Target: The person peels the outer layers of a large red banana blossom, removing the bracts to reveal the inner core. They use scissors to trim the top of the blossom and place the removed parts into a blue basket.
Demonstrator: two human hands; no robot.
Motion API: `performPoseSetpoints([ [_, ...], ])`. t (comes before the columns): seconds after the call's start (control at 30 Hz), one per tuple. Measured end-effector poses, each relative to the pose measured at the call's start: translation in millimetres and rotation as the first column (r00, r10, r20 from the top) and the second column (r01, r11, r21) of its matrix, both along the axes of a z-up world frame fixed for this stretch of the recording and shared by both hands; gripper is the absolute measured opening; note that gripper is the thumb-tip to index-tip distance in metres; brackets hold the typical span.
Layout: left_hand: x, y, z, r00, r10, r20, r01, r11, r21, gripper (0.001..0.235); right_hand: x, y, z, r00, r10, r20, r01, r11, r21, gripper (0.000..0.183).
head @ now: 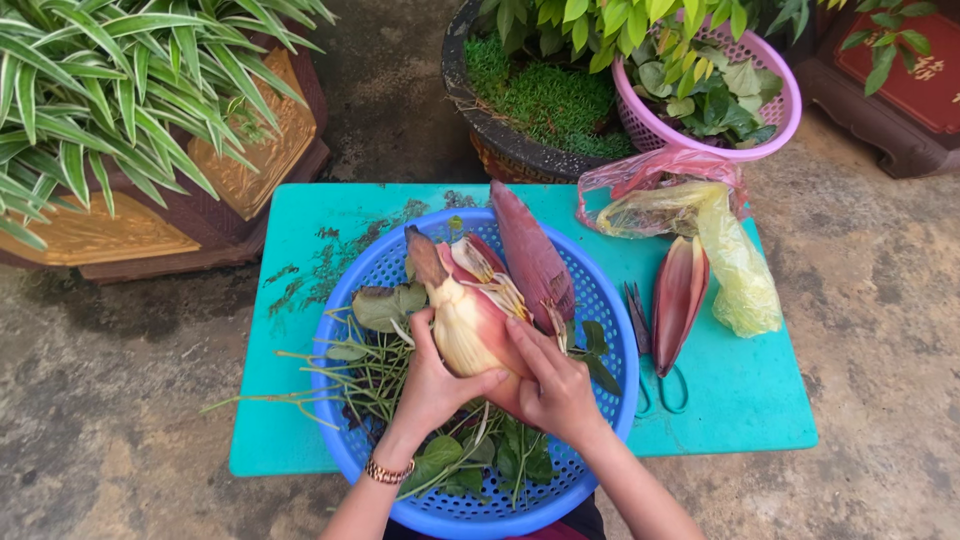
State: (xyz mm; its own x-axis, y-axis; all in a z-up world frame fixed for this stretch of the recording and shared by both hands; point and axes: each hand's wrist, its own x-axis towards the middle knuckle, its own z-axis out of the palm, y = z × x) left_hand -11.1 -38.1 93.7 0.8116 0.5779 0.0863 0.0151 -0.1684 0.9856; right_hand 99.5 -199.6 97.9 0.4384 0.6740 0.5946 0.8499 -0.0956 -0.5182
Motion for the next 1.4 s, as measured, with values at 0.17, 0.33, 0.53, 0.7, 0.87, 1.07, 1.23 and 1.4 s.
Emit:
performPoseSetpoints([
  [0.17,-2,-4,4,0.997,0.032,-0.074,-0.023,0.993,0.115,0.101,9,3,-3,0.992,0.013,-0.124,-0.028,0.992,-0.123,0.076],
  [0.33,-8,-4,-9,0.999,-0.021,0.041,0.021,1.0,-0.002,0.1,7,0,-10,0.946,-0.004,-0.323,-0.032,0.994,-0.107,0.069],
  [0.53,-1,5,-36,0.998,-0.052,0.026,0.056,0.986,-0.158,0.097,15,0,-27,0.871,0.037,-0.49,-0.064,0.997,-0.04,0.06],
  [0.7,17,-2,-48,0.998,0.022,-0.053,-0.034,0.973,-0.227,0.092,17,2,-29,0.992,-0.12,-0.046,0.114,0.987,-0.116,0.051],
  [0.87,19,0,-49,0.985,0.042,-0.165,-0.044,0.999,-0.011,0.091,39,18,-22,0.974,0.056,0.219,-0.036,0.995,-0.094,0.045],
  [1.07,12,6,-59,0.984,-0.001,-0.178,-0.022,0.992,-0.124,0.089,39,29,-19,0.981,0.144,0.127,-0.121,0.977,-0.175,0.049],
  [1.23,10,7,-55,0.99,-0.022,-0.14,0.016,0.999,-0.044,0.089,46,32,-21,0.965,0.25,0.086,-0.234,0.959,-0.163,0.05],
  [1.4,14,-6,-50,0.991,0.06,-0.12,-0.06,0.998,0.008,0.092,53,24,-33,0.984,0.123,-0.13,-0.132,0.989,-0.061,0.034],
])
